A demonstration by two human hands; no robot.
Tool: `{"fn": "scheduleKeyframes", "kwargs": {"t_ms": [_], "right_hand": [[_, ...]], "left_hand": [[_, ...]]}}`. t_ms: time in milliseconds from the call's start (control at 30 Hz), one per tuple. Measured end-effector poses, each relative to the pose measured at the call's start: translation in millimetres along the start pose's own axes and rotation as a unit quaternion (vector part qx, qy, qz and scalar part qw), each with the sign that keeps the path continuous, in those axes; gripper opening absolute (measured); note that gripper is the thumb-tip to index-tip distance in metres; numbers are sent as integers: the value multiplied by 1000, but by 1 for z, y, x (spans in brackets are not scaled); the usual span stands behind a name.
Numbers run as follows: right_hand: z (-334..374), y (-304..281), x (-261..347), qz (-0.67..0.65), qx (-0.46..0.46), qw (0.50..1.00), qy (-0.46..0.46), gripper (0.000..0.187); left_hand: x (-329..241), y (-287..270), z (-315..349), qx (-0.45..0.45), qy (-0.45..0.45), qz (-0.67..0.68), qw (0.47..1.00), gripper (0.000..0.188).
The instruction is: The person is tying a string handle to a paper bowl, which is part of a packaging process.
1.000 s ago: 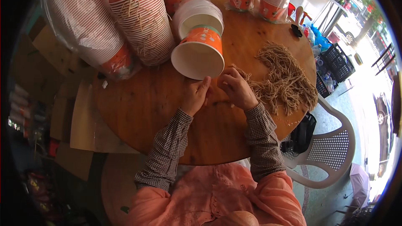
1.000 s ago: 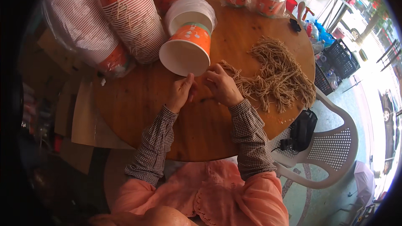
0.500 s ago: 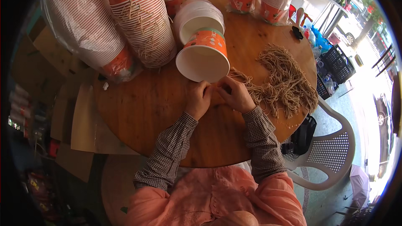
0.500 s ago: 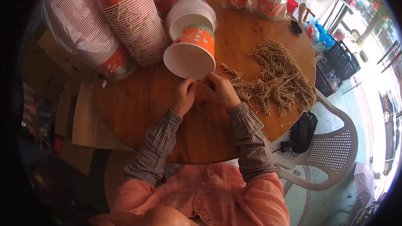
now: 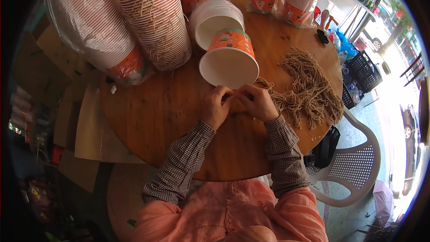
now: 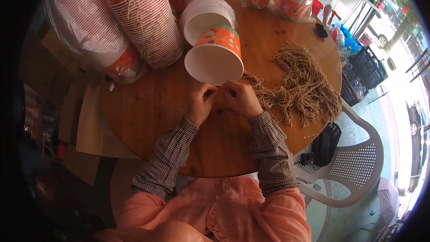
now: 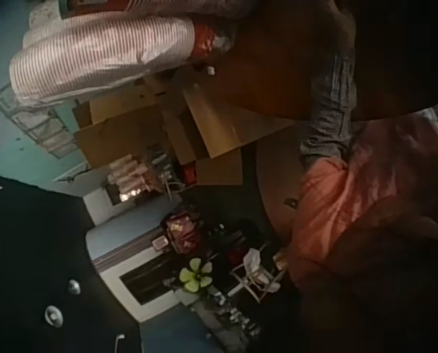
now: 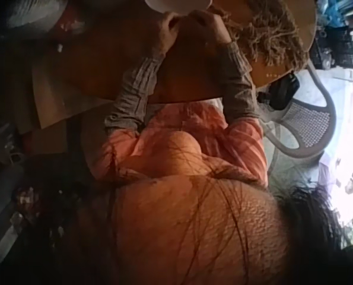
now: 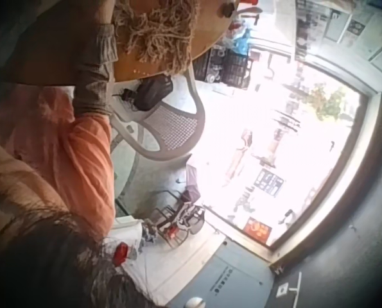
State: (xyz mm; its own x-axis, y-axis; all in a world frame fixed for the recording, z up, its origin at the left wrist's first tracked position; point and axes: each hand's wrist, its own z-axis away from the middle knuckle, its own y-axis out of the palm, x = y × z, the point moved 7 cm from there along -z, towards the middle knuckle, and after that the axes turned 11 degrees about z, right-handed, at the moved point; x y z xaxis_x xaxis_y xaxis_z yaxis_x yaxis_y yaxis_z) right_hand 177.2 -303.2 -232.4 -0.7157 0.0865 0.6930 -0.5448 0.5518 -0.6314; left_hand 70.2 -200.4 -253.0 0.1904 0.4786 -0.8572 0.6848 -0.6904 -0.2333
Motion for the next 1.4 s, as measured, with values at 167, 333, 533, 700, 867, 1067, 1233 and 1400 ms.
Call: {"fn": "scheduleKeyframes", "kwargs": {"t_ms": [167, 333, 533, 700, 867, 1067, 1233, 1400], "right_hand": [[5, -52, -28, -166, -226, 958, 57, 5], [9, -82, -77, -186, -349, 916, 59, 10], [-6, -48, -101, -460, -274, 838, 102, 11], [-6, -29, -82, -501, -241, 824, 109, 7], [-11, 7, -36, -425, -74, 900, 66, 5], [-16, 31, -23, -402, -17, 915, 37, 3], [-13, 38, -20, -375, 15, 927, 19, 6], [-12, 29, -19, -366, 0, 930, 20, 5]], "left_hand": [[11, 2, 1, 13, 38, 1, 999, 20], [-3, 17, -4, 42, 92, -64, 993, 31], [-12, 35, -2, 126, 104, -71, 984, 53], [-13, 28, -3, 107, 116, -65, 985, 60], [-19, 11, -11, 28, 92, -73, 993, 54], [22, -16, -20, -76, 5, 33, 997, 37], [14, -19, -19, -70, 37, -11, 997, 25], [18, -26, -19, -76, 71, -46, 994, 22]]}}
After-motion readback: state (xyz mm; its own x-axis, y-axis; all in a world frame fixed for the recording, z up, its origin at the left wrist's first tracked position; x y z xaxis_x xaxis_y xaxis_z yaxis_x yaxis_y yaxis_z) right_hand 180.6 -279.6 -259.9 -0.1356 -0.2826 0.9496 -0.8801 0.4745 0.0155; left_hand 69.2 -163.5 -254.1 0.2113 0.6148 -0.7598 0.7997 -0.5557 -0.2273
